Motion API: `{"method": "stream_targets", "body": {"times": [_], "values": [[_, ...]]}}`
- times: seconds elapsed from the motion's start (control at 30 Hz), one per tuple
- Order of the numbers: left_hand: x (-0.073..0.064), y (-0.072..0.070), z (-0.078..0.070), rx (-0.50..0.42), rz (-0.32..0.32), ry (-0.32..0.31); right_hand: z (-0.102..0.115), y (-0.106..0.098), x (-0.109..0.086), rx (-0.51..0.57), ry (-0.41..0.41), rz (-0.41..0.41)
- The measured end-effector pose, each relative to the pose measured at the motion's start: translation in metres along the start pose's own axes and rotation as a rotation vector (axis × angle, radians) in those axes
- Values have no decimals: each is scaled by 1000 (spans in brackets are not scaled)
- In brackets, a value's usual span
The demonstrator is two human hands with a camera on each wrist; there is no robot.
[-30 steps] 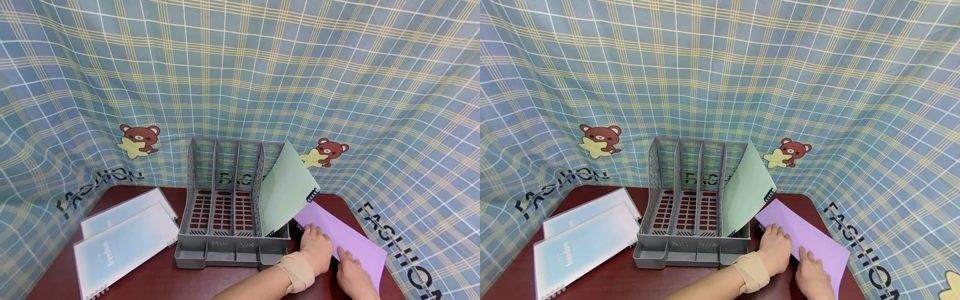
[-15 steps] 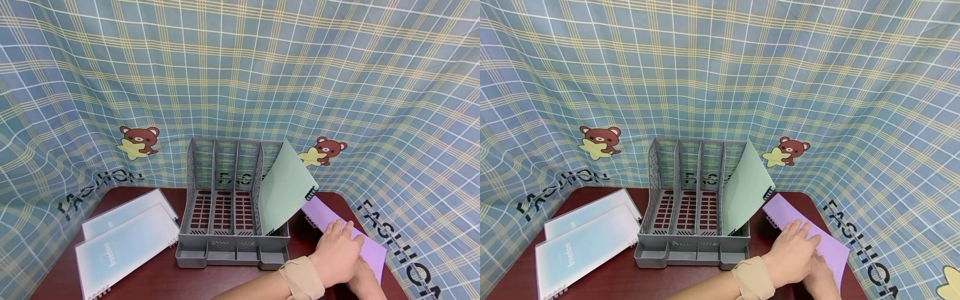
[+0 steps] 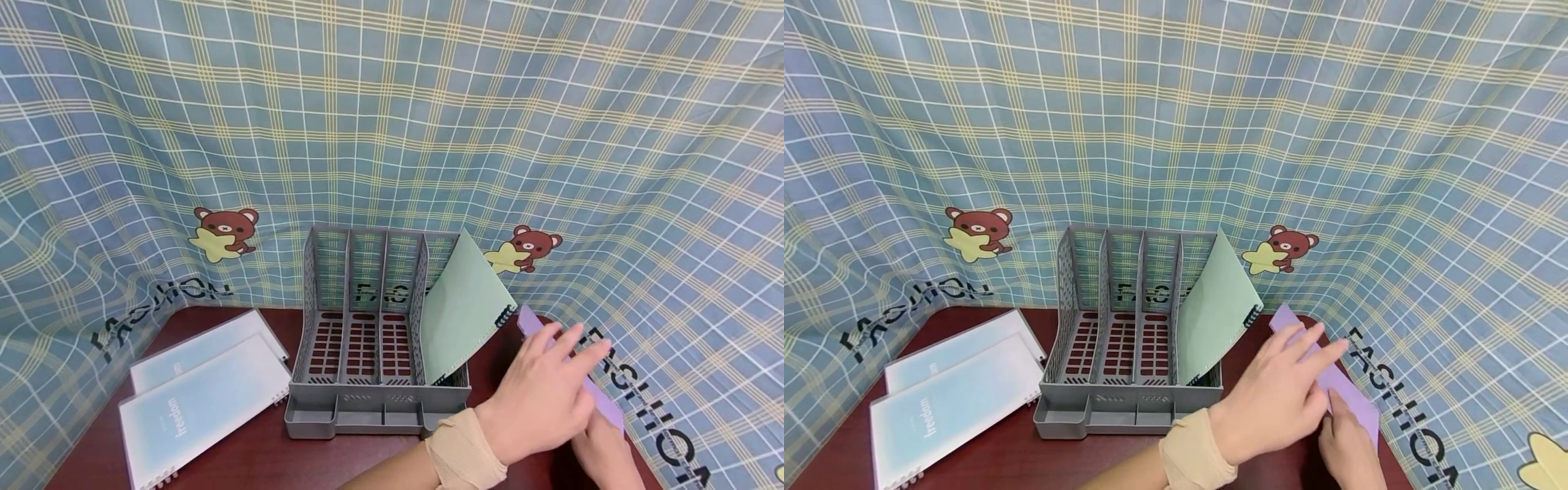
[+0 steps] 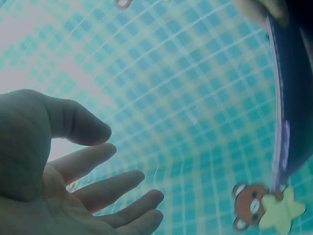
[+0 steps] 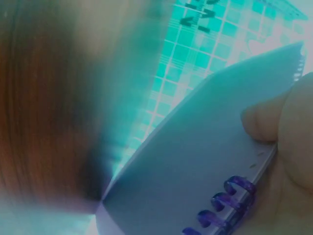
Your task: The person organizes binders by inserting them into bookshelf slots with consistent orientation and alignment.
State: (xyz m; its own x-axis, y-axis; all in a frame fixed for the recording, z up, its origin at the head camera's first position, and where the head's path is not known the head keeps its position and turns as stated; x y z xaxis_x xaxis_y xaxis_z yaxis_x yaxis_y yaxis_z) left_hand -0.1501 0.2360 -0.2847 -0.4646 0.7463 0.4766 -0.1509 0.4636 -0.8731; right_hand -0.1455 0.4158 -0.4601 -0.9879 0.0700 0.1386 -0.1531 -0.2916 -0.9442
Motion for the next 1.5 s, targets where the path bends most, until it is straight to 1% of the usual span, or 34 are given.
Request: {"method": "stream_targets", "body": {"times": [0.07, 0.1, 0.17, 0.23, 0.37, 0.5, 0.57, 0.63, 0.7, 0.8, 0.83, 0.93, 1.0, 1.07, 1.13, 1.2, 1.33, 1.4, 1.47, 1.5], "values": [[-4, -16, 9, -16, -51, -18, -9, -2, 0, 79, 120, 42], [-5, -24, 14, -29, -74, -28, -11, -4, 0, 88, 154, 50], [-8, -37, 26, -78, -107, -58, -13, -8, -1, 94, 185, 43], [-11, -48, 39, -132, -136, -90, -14, -13, -3, 91, 202, 17], [-20, -64, 68, -245, -174, -169, -15, -20, -6, 106, 233, -34], [-33, -74, 94, -341, -171, -255, -17, -27, -10, 133, 289, -43], [-41, -78, 107, -389, -165, -307, -17, -30, -12, 141, 322, -22], [-49, -81, 121, -444, -152, -373, -17, -34, -12, 162, 361, -5], [-58, -86, 136, -484, -161, -426, -17, -40, -15, 176, 364, -30], [-71, -95, 159, -501, -186, -494, -19, -49, -17, 210, 386, -48], [-76, -98, 167, -503, -204, -509, -19, -52, -18, 228, 392, -56], [-91, -105, 191, -496, -242, -576, -21, -56, -19, 293, 442, -33], [-100, -107, 207, -498, -259, -622, -19, -60, -22, 338, 460, -45], [-110, -109, 221, -505, -280, -653, -16, -64, -24, 378, 464, -66], [-119, -112, 232, -506, -305, -676, -10, -69, -28, 419, 465, -115], [-127, -116, 242, -518, -337, -685, -7, -73, -32, 455, 487, -156], [-146, -124, 261, -517, -407, -721, 0, -80, -42, 556, 523, -278], [-155, -127, 270, -515, -444, -740, 6, -85, -44, 608, 498, -343], [-163, -127, 279, -508, -467, -761, 13, -90, -46, 657, 471, -396], [-166, -127, 283, -508, -474, -768, 17, -92, -47, 707, 454, -428]]}}
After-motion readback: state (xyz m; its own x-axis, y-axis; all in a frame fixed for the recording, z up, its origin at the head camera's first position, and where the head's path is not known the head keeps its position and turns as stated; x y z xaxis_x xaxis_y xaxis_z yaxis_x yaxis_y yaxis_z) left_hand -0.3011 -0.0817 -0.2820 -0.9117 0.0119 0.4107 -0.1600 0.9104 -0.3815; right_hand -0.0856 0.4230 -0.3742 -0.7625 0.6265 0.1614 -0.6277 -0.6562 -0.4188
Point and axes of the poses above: each hand's wrist, its own x-axis towards the middle knuckle, its own y-axis out of the palm, z = x × y, the point moved 8 cm from there along x, towards the middle knuckle, and after that the axes turned 14 degrees about z, right-handed, at the moved point
